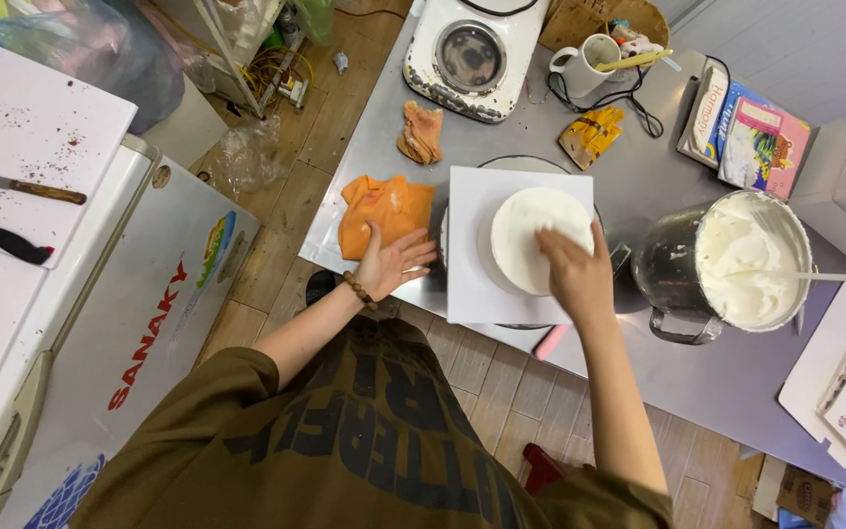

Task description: Frosting a round cake with white cream using a spatula on a turntable.

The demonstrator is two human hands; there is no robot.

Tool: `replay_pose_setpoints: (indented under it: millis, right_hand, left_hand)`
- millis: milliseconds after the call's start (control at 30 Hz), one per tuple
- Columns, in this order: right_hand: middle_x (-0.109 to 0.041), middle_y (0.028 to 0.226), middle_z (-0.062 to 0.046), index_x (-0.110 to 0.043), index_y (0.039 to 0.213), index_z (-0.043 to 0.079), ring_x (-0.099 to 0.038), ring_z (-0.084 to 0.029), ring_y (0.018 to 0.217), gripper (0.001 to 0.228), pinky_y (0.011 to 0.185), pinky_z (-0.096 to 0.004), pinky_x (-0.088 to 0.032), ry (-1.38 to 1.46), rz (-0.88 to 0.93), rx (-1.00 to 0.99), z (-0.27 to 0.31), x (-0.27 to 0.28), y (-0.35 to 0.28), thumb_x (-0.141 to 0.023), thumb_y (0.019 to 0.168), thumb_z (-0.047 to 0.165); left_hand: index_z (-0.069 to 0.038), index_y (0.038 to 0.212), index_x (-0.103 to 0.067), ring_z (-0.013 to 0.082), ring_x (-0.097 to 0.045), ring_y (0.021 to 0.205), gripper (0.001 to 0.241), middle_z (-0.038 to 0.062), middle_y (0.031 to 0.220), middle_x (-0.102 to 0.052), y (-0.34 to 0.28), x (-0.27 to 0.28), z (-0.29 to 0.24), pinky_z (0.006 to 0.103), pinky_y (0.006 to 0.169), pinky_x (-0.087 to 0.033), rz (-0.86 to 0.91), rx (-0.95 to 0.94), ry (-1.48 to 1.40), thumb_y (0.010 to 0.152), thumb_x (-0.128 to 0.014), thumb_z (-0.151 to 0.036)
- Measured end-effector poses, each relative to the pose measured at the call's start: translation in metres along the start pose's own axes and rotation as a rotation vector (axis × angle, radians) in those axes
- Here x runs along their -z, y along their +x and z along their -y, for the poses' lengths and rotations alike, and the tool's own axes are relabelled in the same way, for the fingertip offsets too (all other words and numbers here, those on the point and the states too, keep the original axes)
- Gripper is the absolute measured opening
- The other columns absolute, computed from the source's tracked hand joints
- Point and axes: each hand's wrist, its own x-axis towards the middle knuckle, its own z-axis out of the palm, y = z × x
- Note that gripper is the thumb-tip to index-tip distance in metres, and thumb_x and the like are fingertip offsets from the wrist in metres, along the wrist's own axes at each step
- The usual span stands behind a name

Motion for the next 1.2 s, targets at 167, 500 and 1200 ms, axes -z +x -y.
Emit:
replay_pose_setpoints:
  millis: [167,500,1200]
  right_hand:
    - [-0.076,0.117,-0.002,-0.075,0.118,0.014,-0.071,-0.015,0.113,0.031,0.122,-0.051,-0.039,0.043,0.058,-0.025,0.012,0.035,-0.014,-0.062,0.094,-0.001]
    - [-0.075,0.124,-0.003,-0.071,0.13,0.011,-0.07,-0.018,0.117,0.043,0.123,-0.055,-0.035,-0.011,-0.009,-0.06,-0.008,-0.013,0.037,-0.056,0.094,-0.007]
    - [-0.075,0.124,-0.002,-0.073,0.121,0.013,-0.07,-0.015,0.117,0.044,0.121,-0.054,-0.036,-0.029,0.086,0.03,-0.002,0.006,0.008,-0.057,0.085,-0.006]
  left_hand:
    - [-0.01,0.164,-0.02,0.0373,-0.038,0.149,0.128,0.022,0.161,-0.036,-0.004,0.005,0.02,0.0507,0.119,-0.034,0.027,0.158,-0.013,0.072,-0.008,-0.097]
    - [-0.012,0.164,-0.017,0.0365,-0.044,0.146,0.124,0.025,0.158,-0.041,0.004,0.009,-0.003,0.0511,0.118,-0.036,-0.025,0.045,0.129,0.074,-0.005,-0.096]
    - [-0.018,0.164,-0.018,0.0369,-0.034,0.151,0.109,0.026,0.164,-0.032,0.01,0.006,-0.023,0.0511,0.122,-0.031,-0.013,0.004,0.149,0.082,-0.007,-0.089]
